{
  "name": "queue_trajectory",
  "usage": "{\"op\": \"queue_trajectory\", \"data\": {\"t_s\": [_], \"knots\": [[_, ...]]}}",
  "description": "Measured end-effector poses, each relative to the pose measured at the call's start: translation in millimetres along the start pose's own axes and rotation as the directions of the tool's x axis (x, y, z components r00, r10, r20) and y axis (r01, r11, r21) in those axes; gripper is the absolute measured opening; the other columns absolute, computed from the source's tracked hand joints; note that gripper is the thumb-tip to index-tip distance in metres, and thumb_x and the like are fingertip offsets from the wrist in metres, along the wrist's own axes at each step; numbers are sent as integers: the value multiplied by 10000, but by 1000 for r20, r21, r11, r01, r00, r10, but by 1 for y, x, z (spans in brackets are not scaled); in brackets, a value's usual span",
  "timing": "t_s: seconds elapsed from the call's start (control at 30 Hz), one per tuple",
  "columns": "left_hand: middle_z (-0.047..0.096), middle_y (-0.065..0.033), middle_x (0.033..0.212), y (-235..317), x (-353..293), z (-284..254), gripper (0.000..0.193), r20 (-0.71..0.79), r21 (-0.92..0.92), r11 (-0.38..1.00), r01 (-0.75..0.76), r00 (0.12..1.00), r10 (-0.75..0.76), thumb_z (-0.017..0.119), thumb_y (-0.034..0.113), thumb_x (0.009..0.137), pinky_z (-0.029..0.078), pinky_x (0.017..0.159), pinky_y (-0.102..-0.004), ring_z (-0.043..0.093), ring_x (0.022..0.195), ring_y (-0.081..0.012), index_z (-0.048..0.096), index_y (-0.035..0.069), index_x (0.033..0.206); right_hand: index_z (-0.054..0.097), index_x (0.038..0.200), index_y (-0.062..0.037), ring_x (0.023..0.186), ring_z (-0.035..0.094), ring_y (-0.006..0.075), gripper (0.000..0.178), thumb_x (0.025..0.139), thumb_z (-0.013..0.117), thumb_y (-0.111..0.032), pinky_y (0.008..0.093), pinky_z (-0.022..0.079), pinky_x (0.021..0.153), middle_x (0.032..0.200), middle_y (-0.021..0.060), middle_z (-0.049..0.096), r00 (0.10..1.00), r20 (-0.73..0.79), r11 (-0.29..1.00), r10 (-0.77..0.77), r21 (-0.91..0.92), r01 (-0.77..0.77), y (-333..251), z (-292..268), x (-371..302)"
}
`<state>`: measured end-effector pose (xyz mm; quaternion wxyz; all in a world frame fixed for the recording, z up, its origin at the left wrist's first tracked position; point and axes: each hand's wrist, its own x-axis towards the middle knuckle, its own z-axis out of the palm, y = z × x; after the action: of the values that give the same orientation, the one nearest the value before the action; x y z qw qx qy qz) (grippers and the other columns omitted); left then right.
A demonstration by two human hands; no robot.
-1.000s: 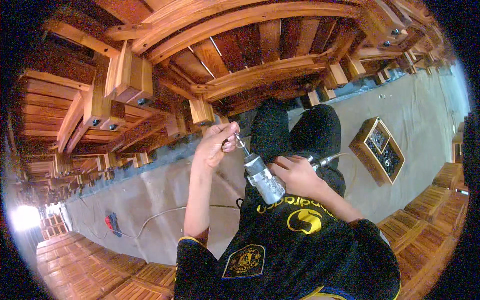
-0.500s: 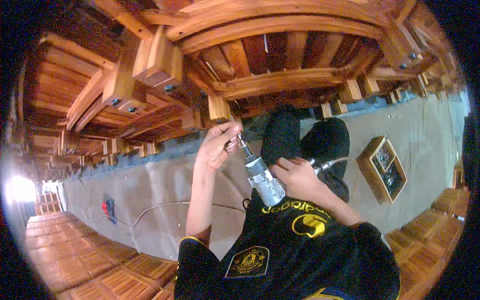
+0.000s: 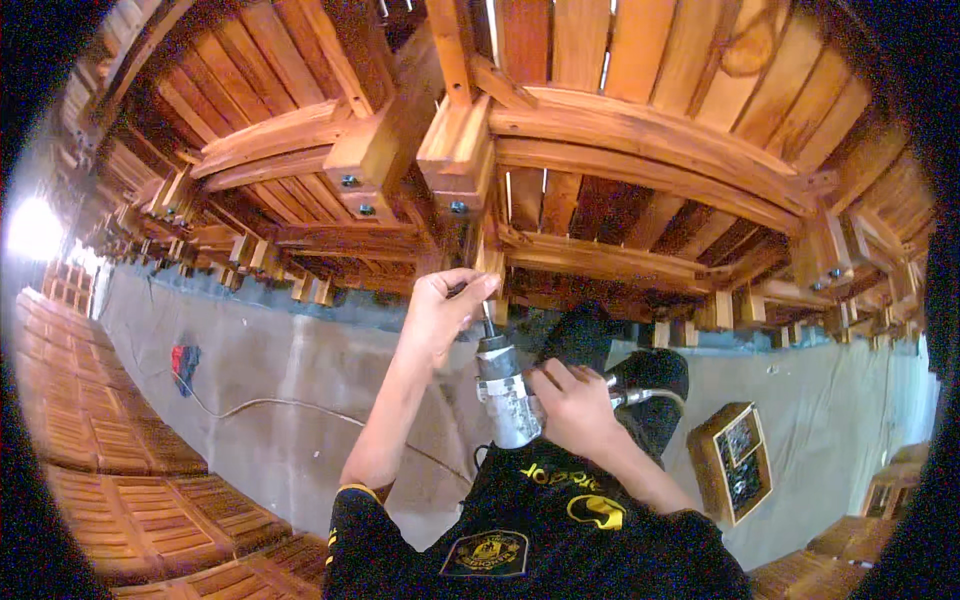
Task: Use a power drill to drive screws into wooden furniture components during assembly.
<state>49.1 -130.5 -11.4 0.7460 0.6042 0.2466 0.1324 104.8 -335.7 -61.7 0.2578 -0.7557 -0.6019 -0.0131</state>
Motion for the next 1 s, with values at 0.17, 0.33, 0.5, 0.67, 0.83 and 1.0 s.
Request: {"op": "queue_trajectory", "data": {"t_s": [0.17,0.33,0.5,0.67,0.83,1.0], "knots": [[518,58,601,28,-18,37,198,-178,410,836,-363,868,464,653,154,828,336,490,-194,410,557,-8,634,-10,718,539,986,-63,715,594,283,433,573,661,-111,391,486,639,878,103,530,992,-128,998,-15,53,22,-11,-17,2],[551,43,622,48,-31,56,225,-161,503,763,-406,824,544,671,192,814,380,527,-203,456,570,-23,627,1,703,521,993,-42,770,598,298,456,562,662,-84,412,487,671,893,123,531,984,-179,996,1,89,15,-22,-38,-3],[577,27,627,56,-28,62,231,-150,686,641,-345,795,588,686,201,798,389,524,-208,473,571,-25,631,4,689,504,1005,-27,802,595,328,500,543,684,-83,420,492,703,902,143,533,991,-122,986,50,161,-30,-25,-47,-4],[579,-25,594,52,-22,59,262,-131,663,634,-398,772,622,693,217,778,405,517,-239,478,546,-44,629,-26,704,494,994,-23,770,590,337,484,549,674,-85,412,494,672,889,153,533,985,-156,981,74,190,-44,-24,-41,-3],[583,30,635,50,-15,58,227,-106,661,628,-411,777,620,691,200,792,391,523,-206,471,567,-15,619,20,674,492,963,-28,757,583,335,456,548,673,-83,417,492,662,878,147,530,985,-156,987,79,150,-55,-20,-40,0],[583,30,641,50,-10,60,232,-116,639,653,-406,788,604,696,211,792,396,529,-200,480,572,-18,615,28,676,495,977,-30,755,583,334,471,546,677,-87,413,493,663,862,142,525,984,-154,988,89,142,-67,-18,-42,1]]}}
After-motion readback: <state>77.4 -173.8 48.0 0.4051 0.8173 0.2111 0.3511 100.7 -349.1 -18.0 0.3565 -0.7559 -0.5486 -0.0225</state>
